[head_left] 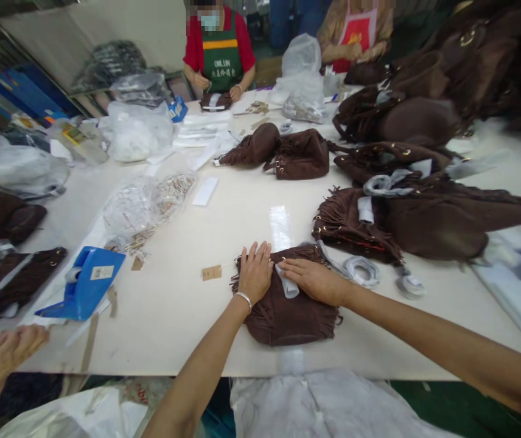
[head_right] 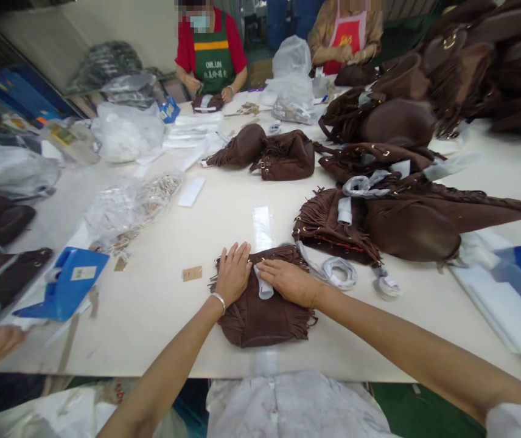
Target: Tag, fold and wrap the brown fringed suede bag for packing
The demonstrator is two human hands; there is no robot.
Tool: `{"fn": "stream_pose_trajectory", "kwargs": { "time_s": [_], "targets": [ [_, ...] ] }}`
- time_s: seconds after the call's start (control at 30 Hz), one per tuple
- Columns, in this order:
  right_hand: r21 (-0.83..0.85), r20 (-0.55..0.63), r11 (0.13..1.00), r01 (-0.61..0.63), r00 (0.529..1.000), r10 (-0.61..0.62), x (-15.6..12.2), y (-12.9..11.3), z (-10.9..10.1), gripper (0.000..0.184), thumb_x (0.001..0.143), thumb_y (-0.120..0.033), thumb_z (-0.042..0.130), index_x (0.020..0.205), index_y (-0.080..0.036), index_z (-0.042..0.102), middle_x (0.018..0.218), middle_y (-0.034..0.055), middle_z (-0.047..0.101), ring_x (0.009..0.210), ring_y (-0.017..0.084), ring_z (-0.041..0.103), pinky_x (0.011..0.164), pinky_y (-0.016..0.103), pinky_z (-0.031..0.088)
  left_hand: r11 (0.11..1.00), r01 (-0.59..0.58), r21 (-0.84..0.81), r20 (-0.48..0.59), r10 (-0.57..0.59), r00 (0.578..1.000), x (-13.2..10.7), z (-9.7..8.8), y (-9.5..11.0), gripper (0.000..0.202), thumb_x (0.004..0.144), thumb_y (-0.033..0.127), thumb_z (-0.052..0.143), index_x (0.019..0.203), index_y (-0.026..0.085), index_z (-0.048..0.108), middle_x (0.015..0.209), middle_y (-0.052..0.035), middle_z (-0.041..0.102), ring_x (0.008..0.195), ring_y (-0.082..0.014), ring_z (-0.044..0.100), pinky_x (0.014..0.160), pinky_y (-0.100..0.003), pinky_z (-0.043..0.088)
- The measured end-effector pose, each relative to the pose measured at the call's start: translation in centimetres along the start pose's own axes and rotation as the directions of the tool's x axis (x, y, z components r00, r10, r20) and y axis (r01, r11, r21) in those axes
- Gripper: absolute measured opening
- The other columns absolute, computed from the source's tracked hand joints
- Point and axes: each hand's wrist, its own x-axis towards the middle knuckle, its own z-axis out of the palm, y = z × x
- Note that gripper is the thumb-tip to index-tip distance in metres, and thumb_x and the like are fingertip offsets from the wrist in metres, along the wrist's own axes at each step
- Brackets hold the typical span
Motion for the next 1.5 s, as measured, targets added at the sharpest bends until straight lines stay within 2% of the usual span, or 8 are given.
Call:
{"fn": "stream_pose_trajectory", "kwargs": {
  "time_s": [0.17,0.43,0.57,0.67,0.77,0.9,1.13,1.5],
  "targets": [
    [-0.018,0.042,0.995,-0.094,0.995,0.095,-1.3,-0.7,0.5,0.053,0.095,-0.014,0.04,0.148,-0.016,0.038,0.153,0.015,0.035,0.144,0.027,0.027,0.114,0.053,0.031,0.997,0.028,-0.075,-0.028,-0.031,0.999,-2.1,-2.2,1.7,0.051,0.098,0.029,0.036,0.147,0.015,0.033,0.156,-0.0139,0.032,0.148,-0.0272,0.02,0.12,-0.055,0.018],
    [0.061,-0.104,0.985,-0.164,0.98,0.17,-2.5,-4.3,-2.7,0.057,0.095,-0.014,0.04,0.151,-0.017,0.031,0.154,0.0141,0.034,0.142,0.024,0.032,0.114,0.047,0.034,0.966,-0.102,-0.236,0.178,0.146,0.973,-12.5,-6.3,3.4,0.092,0.081,0.065,0.058,0.152,0.022,0.018,0.16,-0.0157,0.022,0.149,-0.0314,0.012,0.119,-0.059,0.014],
    [0.081,-0.064,0.984,-0.161,0.984,0.166,-5.7,-9.2,-4.4,0.062,0.093,-0.038,0.056,0.148,-0.021,0.035,0.144,0.0128,0.049,0.13,0.027,0.048,0.105,0.046,0.043,0.972,0.028,-0.235,0.023,-0.023,0.999,-15.0,-5.8,3.8,0.09,0.083,0.058,0.061,0.152,0.022,0.016,0.159,-0.0174,0.019,0.149,-0.0323,0.013,0.119,-0.056,0.019],
    [0.017,0.01,0.99,-0.137,0.99,0.137,-6.9,-10.9,-3.3,0.049,0.094,-0.035,0.055,0.14,-0.019,0.048,0.13,0.0133,0.06,0.117,0.028,0.056,0.095,0.044,0.048,0.908,0.198,-0.368,-0.122,-0.259,0.958,-16.3,-4.4,5.0,0.086,0.085,0.051,0.063,0.15,0.019,0.017,0.154,-0.0191,0.024,0.146,-0.0302,0.021,0.118,-0.053,0.026],
    [0.004,-0.029,0.985,-0.174,0.984,0.174,-6.6,-10.5,-2.3,0.032,0.096,-0.029,0.049,0.123,-0.018,0.061,0.113,0.0111,0.069,0.106,0.025,0.061,0.088,0.038,0.049,0.716,0.316,-0.622,-0.156,-0.509,0.846,-17.2,-3.2,6.1,0.081,0.082,0.046,0.069,0.146,0.018,0.027,0.15,-0.0187,0.027,0.143,-0.0292,0.027,0.117,-0.05,0.028],
    [0.09,-0.154,0.957,-0.274,0.946,0.285,-5.3,-8.9,-3.7,0.025,0.093,-0.029,0.051,0.111,-0.019,0.065,0.108,0.0078,0.07,0.098,0.022,0.063,0.083,0.033,0.047,0.174,0.316,-0.933,0.086,-0.744,0.662,-16.9,-2.6,7.0,0.071,0.076,0.04,0.074,0.134,0.016,0.041,0.144,-0.0186,0.039,0.128,-0.0276,0.048,0.105,-0.044,0.043],
    [0.302,-0.046,0.865,-0.401,0.9,0.433,-3.2,-7.7,-7.2,0.026,0.085,-0.041,0.057,0.093,-0.018,0.067,0.079,0.0008,0.069,0.072,0.017,0.06,0.066,0.027,0.041,-0.042,0.205,-0.978,0.19,-0.593,0.783,-14.1,-2.8,9.2,0.051,0.069,0.033,0.076,0.115,0.015,0.062,0.108,-0.0117,0.071,0.095,-0.022,0.066,0.086,-0.037,0.053],
    [0.175,0.204,0.91,-0.377,0.918,0.341,-1.2,-7.2,-9.6,0.04,0.079,-0.04,0.066,0.114,-0.02,0.063,0.095,0.0034,0.069,0.083,0.021,0.063,0.071,0.028,0.043,0.128,0.175,-0.976,0.063,-0.606,0.793,-13.0,-2.4,8.4,0.052,0.074,0.041,0.076,0.117,0.015,0.066,0.116,-0.0108,0.07,0.105,-0.0246,0.064,0.096,-0.037,0.048]
  ]
}}
